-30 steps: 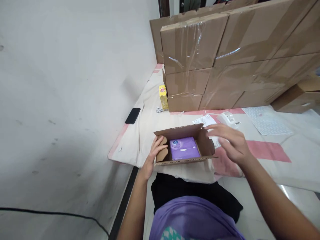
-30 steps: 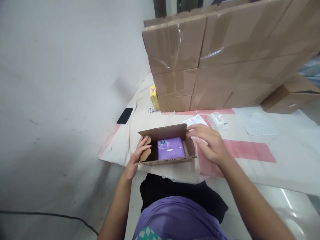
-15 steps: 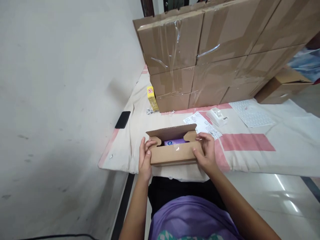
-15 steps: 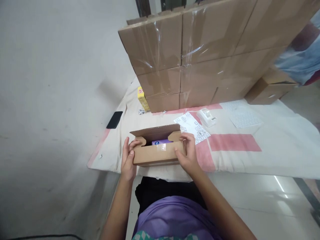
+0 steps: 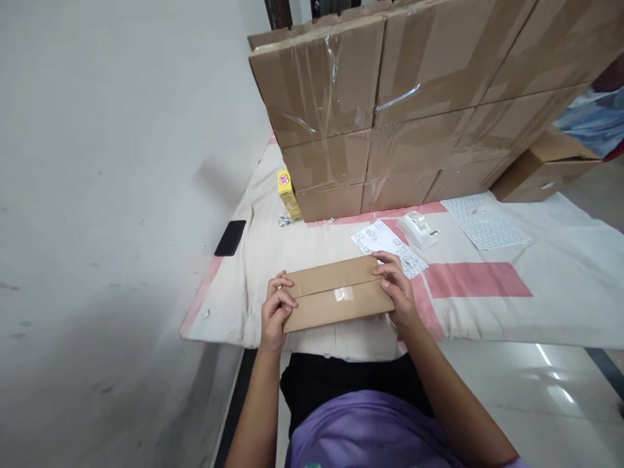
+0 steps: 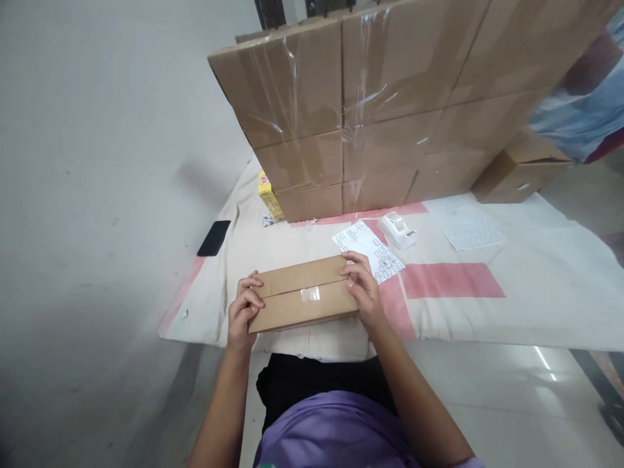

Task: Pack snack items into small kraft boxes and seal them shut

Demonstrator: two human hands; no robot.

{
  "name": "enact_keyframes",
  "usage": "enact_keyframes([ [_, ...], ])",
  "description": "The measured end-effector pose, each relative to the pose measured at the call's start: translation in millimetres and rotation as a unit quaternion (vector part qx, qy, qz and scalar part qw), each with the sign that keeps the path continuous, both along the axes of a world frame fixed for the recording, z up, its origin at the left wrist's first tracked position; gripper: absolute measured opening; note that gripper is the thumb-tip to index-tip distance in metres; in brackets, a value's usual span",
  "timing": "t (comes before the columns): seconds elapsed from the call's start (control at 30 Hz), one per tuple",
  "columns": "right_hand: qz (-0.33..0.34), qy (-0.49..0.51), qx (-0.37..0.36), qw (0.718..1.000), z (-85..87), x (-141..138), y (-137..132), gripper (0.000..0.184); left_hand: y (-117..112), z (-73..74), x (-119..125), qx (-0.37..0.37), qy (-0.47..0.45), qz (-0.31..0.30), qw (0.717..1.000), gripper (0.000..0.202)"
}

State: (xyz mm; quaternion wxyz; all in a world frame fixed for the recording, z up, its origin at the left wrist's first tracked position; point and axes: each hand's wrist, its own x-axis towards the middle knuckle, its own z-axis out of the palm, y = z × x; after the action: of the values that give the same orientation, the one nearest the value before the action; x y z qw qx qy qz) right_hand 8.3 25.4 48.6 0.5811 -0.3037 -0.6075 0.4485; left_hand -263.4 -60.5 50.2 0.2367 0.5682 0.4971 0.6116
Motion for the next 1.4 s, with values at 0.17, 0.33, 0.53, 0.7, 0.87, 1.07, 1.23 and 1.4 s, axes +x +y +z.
enact_keyframes([
  [0.17, -0.020, -0.017, 0.024, 0.999, 6.6, 0.4, -1.8, 0.016, -1.2, 25.7, -9.4, -0.025, 0.162, -0.014, 0.986, 0.019],
  [0.33, -0.035, -0.078, 0.071, 0.994, 16.2, 2.2, -2.0, 0.021, -24.9, 57.0, 10.1, -0.102, 0.357, 0.011, 0.929, 0.035],
  [0.53, -0.019, -0.105, 0.082, 0.991, 18.7, 4.2, 2.0, 0.020, -40.7, 76.2, 65.3, -0.199, 0.554, 0.097, 0.802, 0.075],
  [0.7, -0.017, -0.105, 0.083, 0.991, 18.6, 4.2, 2.0, 0.019, -34.4, 79.9, 79.6, -0.203, 0.588, 0.089, 0.778, 0.071],
  [0.87, -0.031, -0.118, 0.089, 0.989, 19.6, 2.3, 1.8, 0.016, -23.3, 77.5, 81.8, -0.177, 0.594, 0.045, 0.783, 0.072],
  [1.07, -0.036, -0.124, 0.094, 0.987, 18.6, 1.3, 1.8, 0.019, -17.4, 74.4, 88.2, -0.177, 0.581, 0.069, 0.791, 0.064],
  [1.23, -0.043, -0.133, 0.093, 0.986, 17.0, 1.6, 0.9, 0.024, -14.3, 73.4, 90.6, -0.184, 0.565, 0.059, 0.802, 0.063],
  [1.4, -0.126, -0.177, 0.161, 0.963, -7.0, 6.4, -6.3, 0.037, -12.9, 71.5, 90.5, -0.181, 0.560, 0.056, 0.806, 0.065],
])
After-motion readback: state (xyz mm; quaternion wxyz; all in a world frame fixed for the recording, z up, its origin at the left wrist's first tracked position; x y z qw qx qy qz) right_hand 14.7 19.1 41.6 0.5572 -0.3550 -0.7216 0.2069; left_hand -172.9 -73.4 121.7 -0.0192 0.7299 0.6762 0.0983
